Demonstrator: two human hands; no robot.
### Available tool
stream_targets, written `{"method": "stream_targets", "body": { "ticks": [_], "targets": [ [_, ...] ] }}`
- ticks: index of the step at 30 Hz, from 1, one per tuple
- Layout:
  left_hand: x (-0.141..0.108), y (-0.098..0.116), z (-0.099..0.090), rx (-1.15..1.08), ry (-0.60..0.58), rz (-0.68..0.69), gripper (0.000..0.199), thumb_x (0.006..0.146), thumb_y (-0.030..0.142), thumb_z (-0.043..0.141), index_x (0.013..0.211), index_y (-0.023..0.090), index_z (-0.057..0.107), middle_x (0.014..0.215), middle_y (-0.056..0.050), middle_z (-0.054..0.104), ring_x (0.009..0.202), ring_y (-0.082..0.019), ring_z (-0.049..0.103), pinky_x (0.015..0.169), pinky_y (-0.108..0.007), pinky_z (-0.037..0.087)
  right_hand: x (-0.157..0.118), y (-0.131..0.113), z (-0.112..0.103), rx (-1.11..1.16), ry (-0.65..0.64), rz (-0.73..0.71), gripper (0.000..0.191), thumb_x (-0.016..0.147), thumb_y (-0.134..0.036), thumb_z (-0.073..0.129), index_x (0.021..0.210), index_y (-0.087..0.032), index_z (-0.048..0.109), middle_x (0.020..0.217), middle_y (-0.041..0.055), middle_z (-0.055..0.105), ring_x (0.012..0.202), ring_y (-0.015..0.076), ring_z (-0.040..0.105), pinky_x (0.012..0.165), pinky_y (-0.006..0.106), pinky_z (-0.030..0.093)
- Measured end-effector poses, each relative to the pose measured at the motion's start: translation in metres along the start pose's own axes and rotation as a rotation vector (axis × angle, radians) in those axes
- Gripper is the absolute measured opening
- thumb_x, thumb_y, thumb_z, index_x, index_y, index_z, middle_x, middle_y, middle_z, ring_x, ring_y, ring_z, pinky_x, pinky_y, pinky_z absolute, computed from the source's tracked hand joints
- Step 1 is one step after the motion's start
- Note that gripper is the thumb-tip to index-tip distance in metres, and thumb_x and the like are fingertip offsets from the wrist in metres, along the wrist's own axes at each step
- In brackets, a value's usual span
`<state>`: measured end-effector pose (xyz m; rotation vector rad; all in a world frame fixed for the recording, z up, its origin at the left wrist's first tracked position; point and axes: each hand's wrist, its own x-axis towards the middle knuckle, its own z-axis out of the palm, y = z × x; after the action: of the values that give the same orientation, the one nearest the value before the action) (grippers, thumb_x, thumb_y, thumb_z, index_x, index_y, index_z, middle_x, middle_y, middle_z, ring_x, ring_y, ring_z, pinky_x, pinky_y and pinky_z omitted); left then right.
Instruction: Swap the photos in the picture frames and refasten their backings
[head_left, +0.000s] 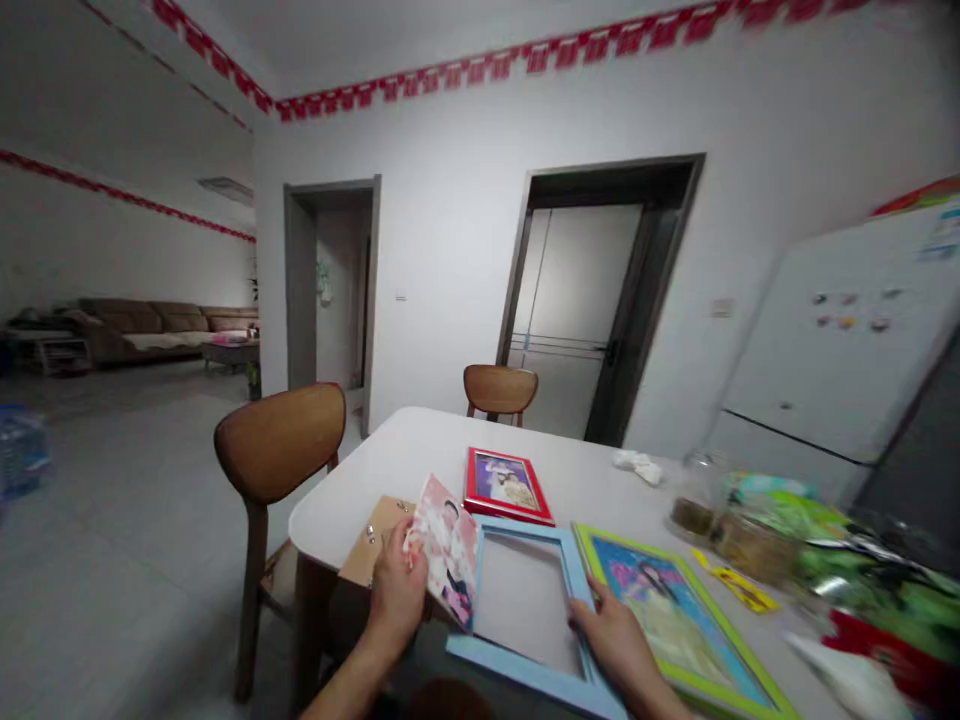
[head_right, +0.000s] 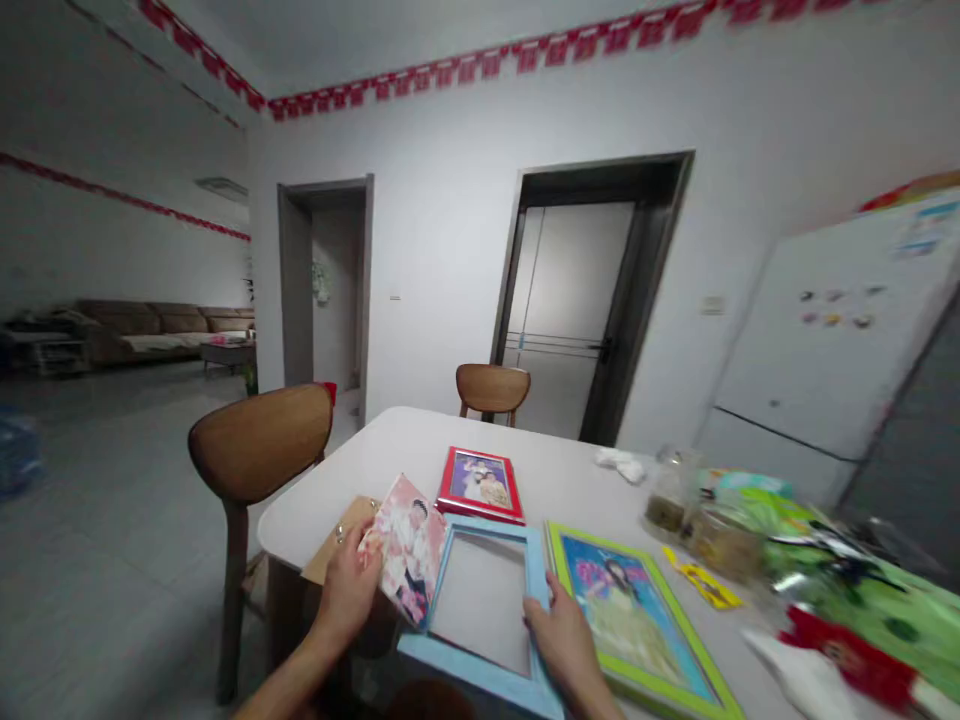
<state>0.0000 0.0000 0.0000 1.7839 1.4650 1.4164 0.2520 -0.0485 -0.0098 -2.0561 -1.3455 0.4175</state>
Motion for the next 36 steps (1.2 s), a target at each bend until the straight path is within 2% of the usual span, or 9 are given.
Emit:
{"method": "stream_targets", "body": {
  "ticks": [5,9,14,20,24,28,31,33,36],
  "targets": [
    [-0.018,-0.032,-0.008,0.135,-0.056,-0.043,0.039,0.075,0.024,0.037,0.111,0.01,0.043,0.109,-0.012,0.054,0.1,-0.019,0.05,0.083,-0.028,0.038,0.005,0.009,0.006,-0.184,0.135,-0.129,0.046,0.066,-0.024,0.042,0.107,-0.005,0.053,0.103,0.0154,0.06,0.093,0.0219,0.056,0.08,0.026,0.04],
    [-0.02,-0.04,-0.013,0.392,-0.12,-0.058,0.042,0.075,0.025,0.039,0.114,0.009,0.042,0.112,-0.012,0.052,0.102,-0.02,0.049,0.086,-0.028,0.036,0.008,0.015,0.013,-0.326,0.133,-0.226,0.041,0.068,-0.019,0.042,0.104,-0.004,0.055,0.1,0.0167,0.061,0.092,0.0228,0.056,0.082,0.029,0.039],
    [-0.024,-0.037,-0.019,0.527,-0.176,0.108,0.044,0.073,0.025,0.04,0.115,0.01,0.043,0.115,-0.012,0.05,0.109,-0.022,0.042,0.092,-0.035,0.032,0.007,0.015,0.015,-0.444,0.049,-0.26,0.043,0.071,-0.017,0.04,0.108,0.002,0.051,0.102,0.0184,0.059,0.095,0.0229,0.054,0.087,0.03,0.037],
    [-0.035,-0.022,-0.012,0.512,-0.547,0.381,0.066,0.058,0.011,0.047,0.122,0.02,0.037,0.132,-0.005,0.034,0.121,-0.022,0.026,0.101,-0.042,0.017,-0.001,0.01,0.022,-0.383,0.109,-0.364,0.039,0.071,-0.021,0.042,0.104,-0.006,0.057,0.108,0.0158,0.056,0.102,0.0233,0.049,0.092,0.032,0.033],
    [-0.028,-0.015,-0.005,0.504,-0.506,0.398,0.047,0.067,0.012,0.042,0.114,0.02,0.048,0.123,-0.007,0.046,0.114,-0.023,0.038,0.097,-0.044,0.026,-0.008,0.001,0.024,-0.211,0.131,-0.411,0.038,0.067,-0.022,0.045,0.1,-0.008,0.06,0.105,0.0154,0.057,0.1,0.0246,0.05,0.091,0.036,0.034],
    [-0.013,-0.004,-0.008,0.159,-0.214,0.328,0.035,0.075,0.017,0.038,0.106,0.021,0.054,0.11,-0.006,0.057,0.105,-0.02,0.048,0.093,-0.037,0.035,-0.021,-0.024,0.022,0.169,0.092,-0.41,0.033,0.067,-0.029,0.048,0.093,-0.016,0.062,0.1,0.0102,0.06,0.093,0.022,0.053,0.086,0.035,0.039],
    [-0.007,0.014,-0.006,-0.293,0.015,0.037,0.028,0.078,0.032,0.04,0.092,0.017,0.06,0.094,-0.007,0.064,0.093,-0.022,0.056,0.085,-0.035,0.041,-0.031,-0.047,0.03,0.522,-0.096,-0.226,0.033,0.064,-0.035,0.054,0.091,-0.017,0.061,0.086,0.0075,0.064,0.077,0.0196,0.059,0.07,0.031,0.046],
    [-0.012,0.027,0.003,-0.617,0.053,-0.168,0.033,0.075,0.042,0.046,0.086,0.014,0.06,0.086,-0.009,0.065,0.085,-0.024,0.059,0.077,-0.035,0.045,-0.036,-0.059,0.039,0.776,-0.23,-0.021,0.039,0.061,-0.039,0.058,0.092,-0.015,0.059,0.075,0.0068,0.065,0.065,0.018,0.06,0.058,0.03,0.046],
    [-0.027,0.041,0.027,-0.996,-0.061,-0.343,0.042,0.068,0.05,0.053,0.085,0.012,0.059,0.084,-0.011,0.066,0.082,-0.025,0.06,0.073,-0.035,0.046,-0.035,-0.068,0.048,1.162,-0.304,0.161,0.042,0.061,-0.041,0.057,0.095,-0.015,0.055,0.072,0.0053,0.065,0.059,0.0159,0.06,0.052,0.027,0.046]
  ]
}}
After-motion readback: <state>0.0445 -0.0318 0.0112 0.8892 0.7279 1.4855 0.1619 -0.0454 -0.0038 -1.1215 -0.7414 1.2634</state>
